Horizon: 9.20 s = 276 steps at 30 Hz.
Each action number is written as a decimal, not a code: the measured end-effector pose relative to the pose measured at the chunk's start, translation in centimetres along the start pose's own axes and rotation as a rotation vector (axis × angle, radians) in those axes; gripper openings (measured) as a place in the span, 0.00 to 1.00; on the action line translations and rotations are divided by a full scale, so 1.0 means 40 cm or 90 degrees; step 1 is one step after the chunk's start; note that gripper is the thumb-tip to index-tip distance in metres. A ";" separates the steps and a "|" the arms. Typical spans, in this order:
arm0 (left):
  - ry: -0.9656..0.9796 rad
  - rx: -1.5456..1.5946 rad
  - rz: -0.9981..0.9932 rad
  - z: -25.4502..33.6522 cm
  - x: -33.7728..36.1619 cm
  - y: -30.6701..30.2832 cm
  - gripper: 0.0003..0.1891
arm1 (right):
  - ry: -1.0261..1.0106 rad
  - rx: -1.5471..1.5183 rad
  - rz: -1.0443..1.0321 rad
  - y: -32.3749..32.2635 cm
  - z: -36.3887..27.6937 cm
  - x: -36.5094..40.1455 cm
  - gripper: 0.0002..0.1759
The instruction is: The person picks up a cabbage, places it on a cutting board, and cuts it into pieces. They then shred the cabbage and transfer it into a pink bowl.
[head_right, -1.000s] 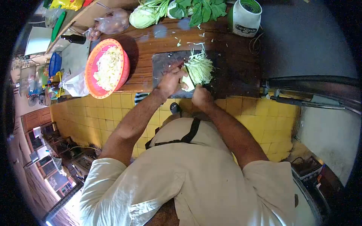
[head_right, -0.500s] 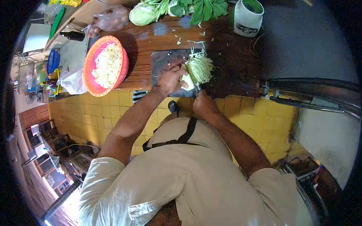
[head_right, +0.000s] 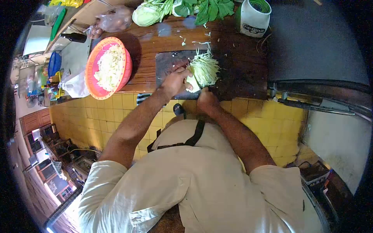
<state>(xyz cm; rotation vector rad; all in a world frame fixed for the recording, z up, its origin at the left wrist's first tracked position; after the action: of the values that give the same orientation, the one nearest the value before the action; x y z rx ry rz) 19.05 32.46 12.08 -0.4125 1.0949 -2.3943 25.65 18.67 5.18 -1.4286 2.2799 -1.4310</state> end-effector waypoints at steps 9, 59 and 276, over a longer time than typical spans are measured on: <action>0.047 -0.032 0.036 0.022 0.009 -0.018 0.26 | -0.100 -0.033 0.001 -0.142 -0.106 0.072 0.19; 0.063 0.024 0.095 0.016 0.025 -0.021 0.26 | -0.042 0.041 -0.024 -0.086 -0.066 0.084 0.18; 0.107 -0.074 0.089 -0.148 0.097 -0.050 0.19 | -0.127 0.053 -0.042 0.089 -0.157 -0.011 0.14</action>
<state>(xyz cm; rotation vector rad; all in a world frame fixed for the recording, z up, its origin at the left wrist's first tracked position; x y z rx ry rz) 12.54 35.24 10.14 -0.1685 1.2971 -2.2819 20.37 23.57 5.87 -1.5579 2.0486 -1.3172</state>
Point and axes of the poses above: each hand's wrist, its own x-axis away from the middle knuckle, its own y-axis out of the palm, z = x × y, the point moved 9 cm from there along -x, towards the middle knuckle, and after that the axes turned 11 degrees about z, right-handed, at the moved point
